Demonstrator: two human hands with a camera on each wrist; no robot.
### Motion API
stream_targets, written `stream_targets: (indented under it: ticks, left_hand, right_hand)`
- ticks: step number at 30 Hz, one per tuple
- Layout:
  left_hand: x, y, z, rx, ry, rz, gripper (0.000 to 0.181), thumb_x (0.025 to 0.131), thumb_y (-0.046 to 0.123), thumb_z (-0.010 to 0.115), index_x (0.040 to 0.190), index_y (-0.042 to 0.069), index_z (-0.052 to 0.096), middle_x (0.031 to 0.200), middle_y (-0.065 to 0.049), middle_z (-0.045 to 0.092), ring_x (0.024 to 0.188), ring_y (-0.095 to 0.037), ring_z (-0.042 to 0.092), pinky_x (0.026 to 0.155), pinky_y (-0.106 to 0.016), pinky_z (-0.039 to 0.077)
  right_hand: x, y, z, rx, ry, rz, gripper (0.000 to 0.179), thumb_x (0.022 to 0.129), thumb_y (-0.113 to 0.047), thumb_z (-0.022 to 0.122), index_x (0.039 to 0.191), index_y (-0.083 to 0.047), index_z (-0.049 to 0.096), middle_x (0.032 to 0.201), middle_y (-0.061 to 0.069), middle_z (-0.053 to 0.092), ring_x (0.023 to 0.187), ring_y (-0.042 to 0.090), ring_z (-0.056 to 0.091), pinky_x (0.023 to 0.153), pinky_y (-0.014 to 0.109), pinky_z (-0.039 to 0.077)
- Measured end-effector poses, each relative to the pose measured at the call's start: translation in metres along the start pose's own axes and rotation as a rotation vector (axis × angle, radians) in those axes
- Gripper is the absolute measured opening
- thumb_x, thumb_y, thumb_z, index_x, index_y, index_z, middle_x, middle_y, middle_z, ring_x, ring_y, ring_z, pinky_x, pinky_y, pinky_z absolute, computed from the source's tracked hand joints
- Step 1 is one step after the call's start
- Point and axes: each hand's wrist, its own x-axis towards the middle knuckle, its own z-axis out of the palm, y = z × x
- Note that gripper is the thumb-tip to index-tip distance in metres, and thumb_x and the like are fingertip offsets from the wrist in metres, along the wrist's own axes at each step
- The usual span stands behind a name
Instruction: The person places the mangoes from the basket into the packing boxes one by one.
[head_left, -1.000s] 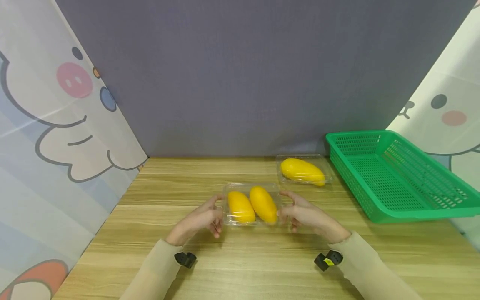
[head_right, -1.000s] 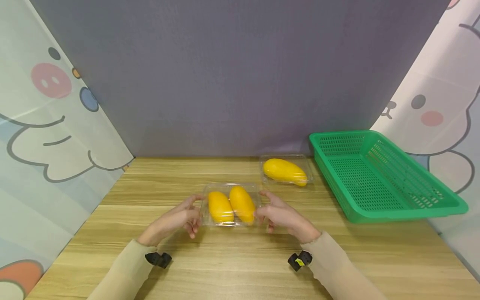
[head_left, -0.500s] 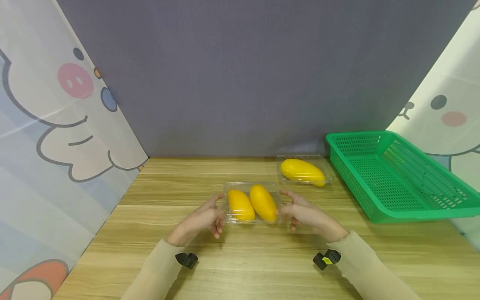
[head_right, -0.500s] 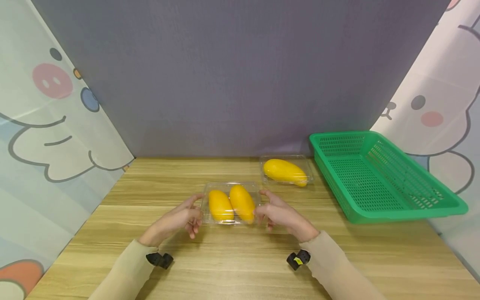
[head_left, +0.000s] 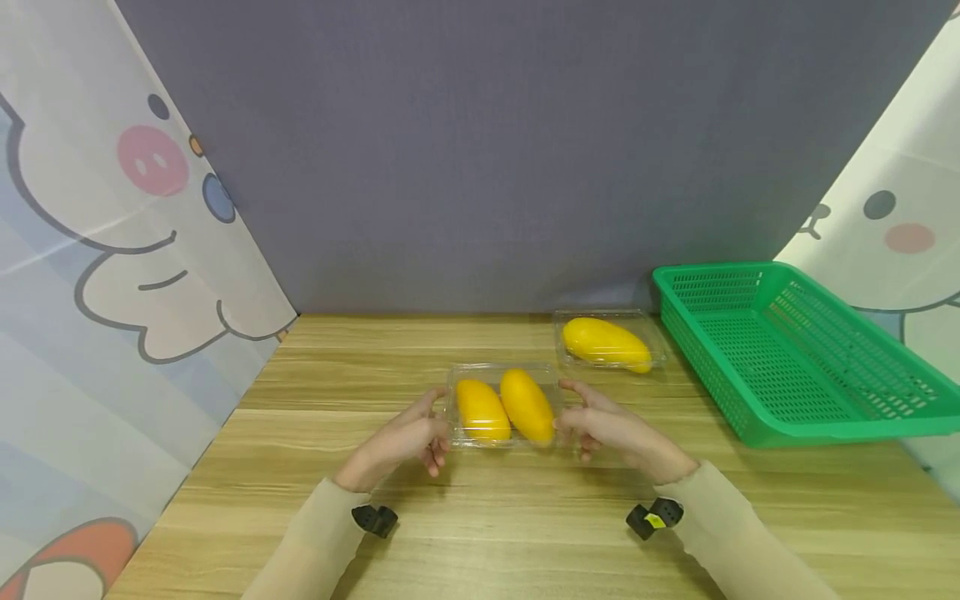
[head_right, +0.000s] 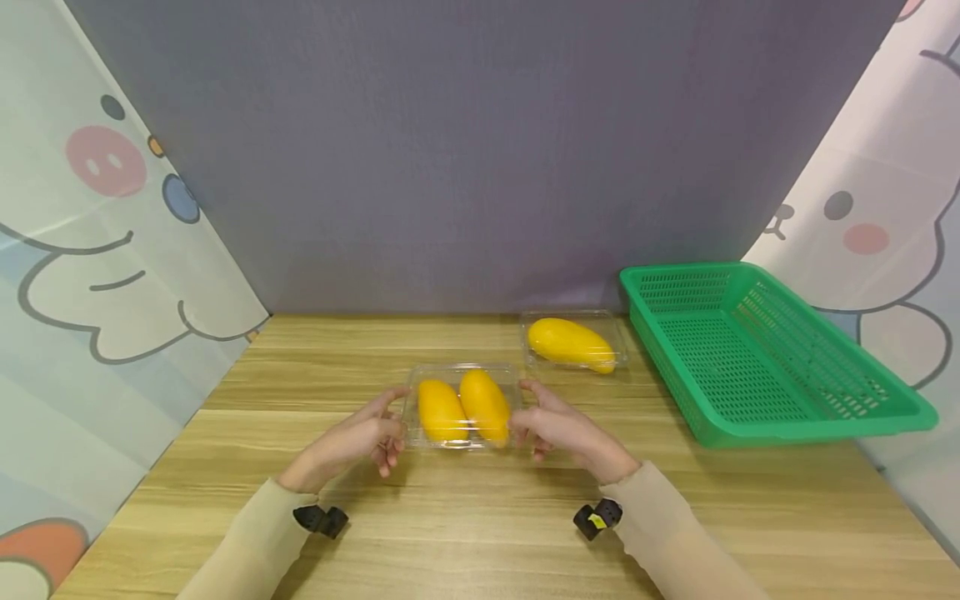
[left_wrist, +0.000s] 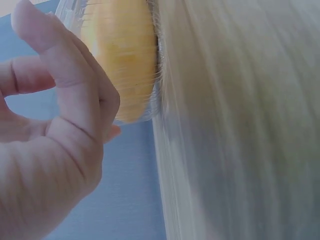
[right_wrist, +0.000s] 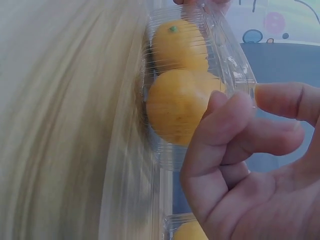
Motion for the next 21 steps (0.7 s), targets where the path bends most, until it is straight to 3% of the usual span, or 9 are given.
stream_targets:
  ticks: [11,21]
  left_hand:
    - [0.0,0.0,0.001,0.007,0.004,-0.002,0.08,0.092,0.009,0.053,0.16,0.008,0.012,0.082,-0.014,0.058,0.064,-0.023,0.057,0.055,-0.033,0.057]
    - [0.001,-0.001,0.0,0.009,0.002,0.0,0.079,0.092,0.01,0.053,0.16,0.008,0.012,0.082,-0.014,0.058,0.063,-0.023,0.057,0.055,-0.034,0.057]
  right_hand:
    - [-0.002,0.001,-0.008,0.015,-0.101,-0.041,0.094,0.091,-0.011,0.065,0.16,-0.004,0.002,0.092,0.019,0.065,0.055,0.012,0.038,0.058,0.026,0.049]
    - [-0.003,-0.001,-0.011,0.014,-0.14,-0.055,0.093,0.097,-0.012,0.065,0.16,-0.001,-0.002,0.093,0.018,0.063,0.054,0.011,0.039,0.056,0.026,0.049]
